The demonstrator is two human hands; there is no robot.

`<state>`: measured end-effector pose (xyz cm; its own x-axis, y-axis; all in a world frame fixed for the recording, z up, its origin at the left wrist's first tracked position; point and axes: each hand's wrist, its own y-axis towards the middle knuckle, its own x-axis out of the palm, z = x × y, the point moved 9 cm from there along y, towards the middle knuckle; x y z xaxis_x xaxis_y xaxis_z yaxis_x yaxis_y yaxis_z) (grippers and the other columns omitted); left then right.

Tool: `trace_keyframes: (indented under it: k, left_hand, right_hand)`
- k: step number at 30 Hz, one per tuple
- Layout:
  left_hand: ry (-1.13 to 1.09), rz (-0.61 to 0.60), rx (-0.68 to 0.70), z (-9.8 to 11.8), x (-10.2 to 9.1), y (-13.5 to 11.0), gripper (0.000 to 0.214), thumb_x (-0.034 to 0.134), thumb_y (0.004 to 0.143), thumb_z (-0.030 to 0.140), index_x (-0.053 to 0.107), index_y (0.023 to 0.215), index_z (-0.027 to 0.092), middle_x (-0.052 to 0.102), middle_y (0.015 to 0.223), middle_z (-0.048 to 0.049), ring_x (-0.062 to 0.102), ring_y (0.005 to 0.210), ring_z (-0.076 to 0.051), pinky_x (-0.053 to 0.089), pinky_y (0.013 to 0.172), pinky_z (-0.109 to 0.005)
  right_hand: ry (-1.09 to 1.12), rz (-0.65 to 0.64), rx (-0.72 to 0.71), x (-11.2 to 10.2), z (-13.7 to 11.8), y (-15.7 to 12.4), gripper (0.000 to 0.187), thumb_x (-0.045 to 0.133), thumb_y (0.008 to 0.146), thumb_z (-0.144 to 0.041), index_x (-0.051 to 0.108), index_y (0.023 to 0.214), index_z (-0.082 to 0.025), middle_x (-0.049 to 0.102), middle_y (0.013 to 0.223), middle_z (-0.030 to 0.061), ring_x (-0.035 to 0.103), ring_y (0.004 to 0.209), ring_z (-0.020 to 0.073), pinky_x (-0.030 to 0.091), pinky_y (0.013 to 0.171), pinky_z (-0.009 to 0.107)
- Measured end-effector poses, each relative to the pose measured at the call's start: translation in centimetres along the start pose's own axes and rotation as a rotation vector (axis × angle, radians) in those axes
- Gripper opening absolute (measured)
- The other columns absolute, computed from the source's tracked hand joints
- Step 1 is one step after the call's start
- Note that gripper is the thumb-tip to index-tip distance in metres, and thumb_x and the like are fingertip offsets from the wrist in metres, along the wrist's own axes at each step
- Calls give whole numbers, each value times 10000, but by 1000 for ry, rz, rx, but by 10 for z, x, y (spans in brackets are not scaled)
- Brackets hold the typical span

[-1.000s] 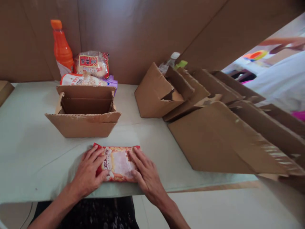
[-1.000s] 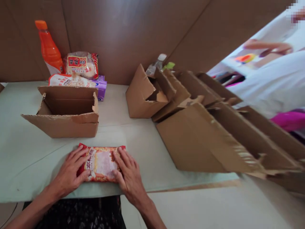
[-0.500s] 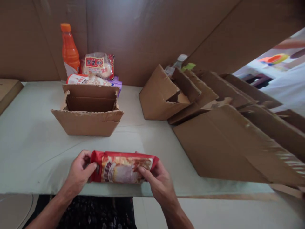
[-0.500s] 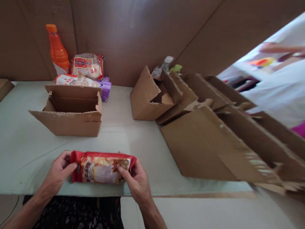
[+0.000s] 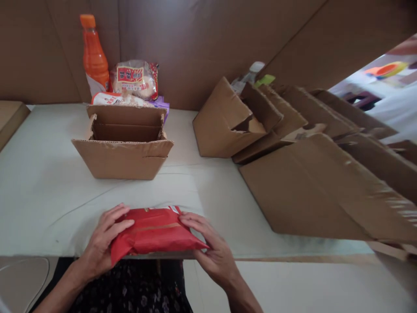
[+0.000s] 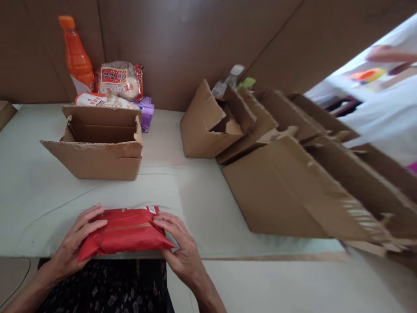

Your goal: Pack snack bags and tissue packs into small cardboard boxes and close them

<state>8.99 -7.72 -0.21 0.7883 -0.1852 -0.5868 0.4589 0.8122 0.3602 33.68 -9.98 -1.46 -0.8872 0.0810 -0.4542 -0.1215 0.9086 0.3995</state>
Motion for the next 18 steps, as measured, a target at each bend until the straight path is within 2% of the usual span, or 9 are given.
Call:
trace_keyframes:
  k: [2,3,5,7,9,11,13,15,18]
  left_hand:
    - [-99,-32,-44,-2,2,8,299,655,873,252,675,1170,228,705,1241,-126,614,1237,-291,509,1026,-467]
    - [-158,-39,-113,-7,2,12,249,653,872,275,699,1110,216,745,1140,-109,672,1130,-278,543,968,-436]
    - [-265,-41,-341,-23,5,18,224,649,865,335,716,1028,197,770,977,-72,720,914,-244,585,830,-371]
    - [-341,-23,-586,-42,8,16,261,648,842,379,703,1012,189,767,934,-49,714,845,-231,589,768,-343]
    - [-425,-4,-742,-57,13,12,337,658,804,422,671,1033,175,765,992,-59,711,888,-246,589,793,-359]
    - [-536,-8,-823,-67,19,7,406,658,786,466,640,1055,163,759,1034,-80,707,927,-262,588,816,-382]
    - [-631,-34,-863,-73,25,3,443,669,779,491,628,1066,156,754,1042,-93,706,938,-267,584,829,-395]
    - [-675,-58,-868,-75,26,2,461,713,756,479,627,1078,159,751,1056,-92,703,944,-260,575,839,-386]
    - [-760,-54,-869,-75,25,5,482,781,724,462,628,1086,183,753,1050,-66,703,917,-229,569,829,-355]
  right_hand:
    - [-11,-12,43,-1,-1,4,410,647,852,-201,684,1249,-292,711,1220,82,662,1151,258,555,970,413]
    - [-9,-17,92,-1,1,7,358,670,847,-249,714,1201,-273,727,1187,88,681,1113,268,567,945,404]
    - [20,-37,248,2,12,11,243,693,845,-373,770,1030,-236,773,1026,87,732,943,273,603,829,375]
    - [72,-77,419,11,28,12,315,679,838,-497,770,911,-204,781,887,86,737,800,268,608,723,357]
    - [130,-137,541,23,43,12,424,662,827,-568,746,966,-177,778,902,102,731,792,271,601,709,359]
    - [150,-151,599,25,55,15,561,690,786,-595,682,1146,-164,766,1018,128,724,860,277,594,767,383]
    - [153,-114,615,19,64,21,714,731,745,-597,581,1306,-182,721,1178,154,708,957,278,576,847,405]
    - [224,-107,638,16,70,28,818,767,710,-593,503,1386,-215,673,1279,163,687,1043,281,562,885,411]
    - [470,-244,729,39,71,33,842,825,660,-555,507,1368,-229,727,1169,130,704,1013,279,576,844,398]
